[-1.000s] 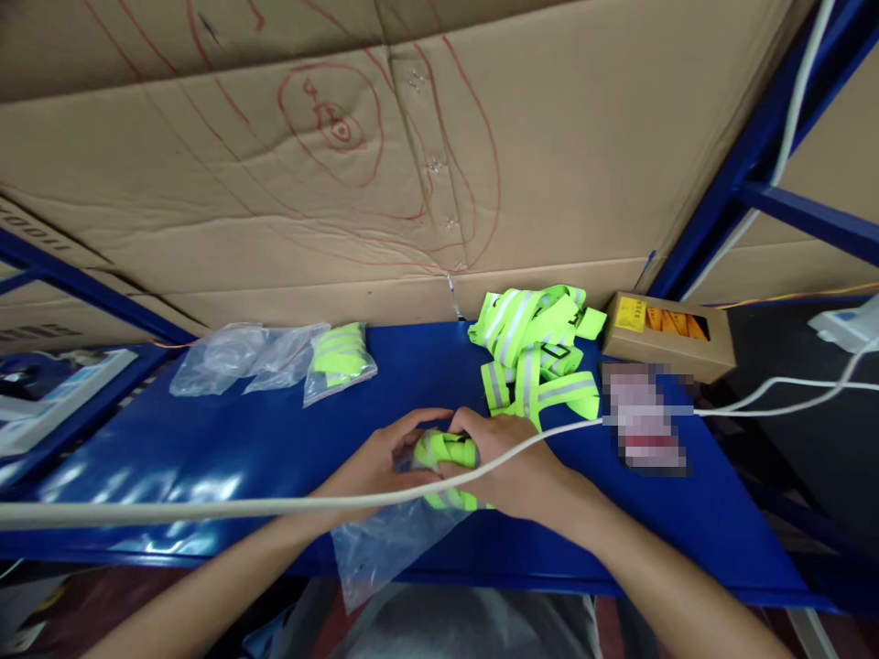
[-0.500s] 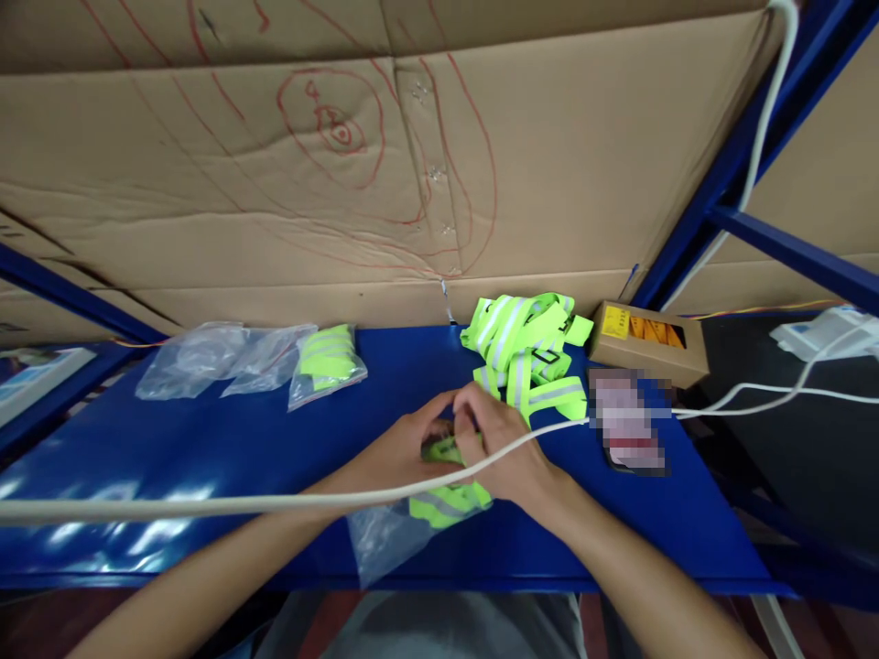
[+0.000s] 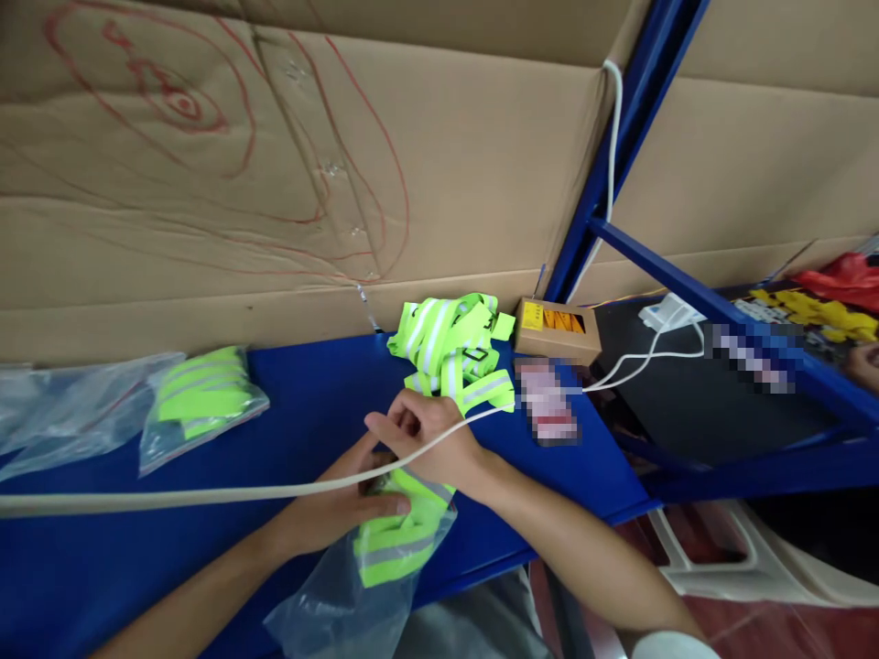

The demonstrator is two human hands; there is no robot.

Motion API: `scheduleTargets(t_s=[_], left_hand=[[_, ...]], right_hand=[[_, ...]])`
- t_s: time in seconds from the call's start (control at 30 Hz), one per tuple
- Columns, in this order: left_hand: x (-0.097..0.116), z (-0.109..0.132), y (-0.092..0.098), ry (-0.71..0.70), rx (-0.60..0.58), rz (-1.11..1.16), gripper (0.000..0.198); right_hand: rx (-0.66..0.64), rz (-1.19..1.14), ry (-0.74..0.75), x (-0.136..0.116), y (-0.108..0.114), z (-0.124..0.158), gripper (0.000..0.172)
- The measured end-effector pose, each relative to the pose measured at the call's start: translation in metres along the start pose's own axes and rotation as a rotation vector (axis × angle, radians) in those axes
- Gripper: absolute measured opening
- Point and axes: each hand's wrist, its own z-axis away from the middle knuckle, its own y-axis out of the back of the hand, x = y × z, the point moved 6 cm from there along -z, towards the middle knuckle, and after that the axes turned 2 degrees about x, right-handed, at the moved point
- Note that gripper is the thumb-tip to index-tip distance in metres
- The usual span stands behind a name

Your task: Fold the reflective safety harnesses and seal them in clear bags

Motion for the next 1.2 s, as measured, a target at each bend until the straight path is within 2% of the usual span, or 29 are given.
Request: scheduleTargets(t_s=[0.13,0.2,0.27,0.4,0.5,0.57,0.7,0.8,0.9,1.0,1.1,1.2], left_hand=[[0.012,0.000,0.015,-0.065,0.096,0.101,0.088],[0.012,0.002,0.026,-0.049,0.130,0.161,0.093],[0.011,0.004,0.035,-0.036,0.167,0.185,0.098],[0.011,0.004,0.045,-0.062,0.273,0.164,0.098],[0.015,0.004,0.044,-0.107,0.324,0.169,0.096],[0.018,0.005,0.042,-0.142,0.354,0.179,0.092],[0.020,0.009,0.044,-0.172,0.423,0.192,0.083],[0.024,0.010,0.051,-0.202,0.492,0.188,0.074],[0.029,0.013,0.060,-0.258,0.588,0.197,0.066],[0.027,0.014,0.060,-0.272,0.603,0.194,0.063],[0.022,0.012,0.056,-0.242,0.589,0.160,0.061],[0.022,0.012,0.056,-0.242,0.603,0.148,0.059]], right_hand=[[-0.265,-0.157,0.022,-0.011,0.002,-0.005,0.019],[-0.334,-0.136,0.030,-0.010,0.001,-0.006,0.030],[-0.319,-0.089,-0.006,-0.002,-0.001,-0.006,0.038],[-0.098,-0.036,-0.030,0.011,-0.002,-0.004,0.044],[-0.010,0.019,0.092,0.002,0.000,-0.002,0.030],[-0.079,0.014,0.217,-0.010,-0.003,-0.001,0.017],[-0.271,0.006,0.408,-0.026,-0.010,0.001,0.018],[-0.228,0.060,0.378,-0.024,-0.006,0.000,0.023],[-0.182,0.136,0.347,-0.021,-0.001,0.000,0.016],[-0.262,0.235,0.355,-0.019,-0.005,0.004,0.013],[-0.373,0.251,0.372,-0.017,-0.012,0.008,0.020],[-0.394,0.250,0.371,-0.015,-0.013,0.008,0.022]])
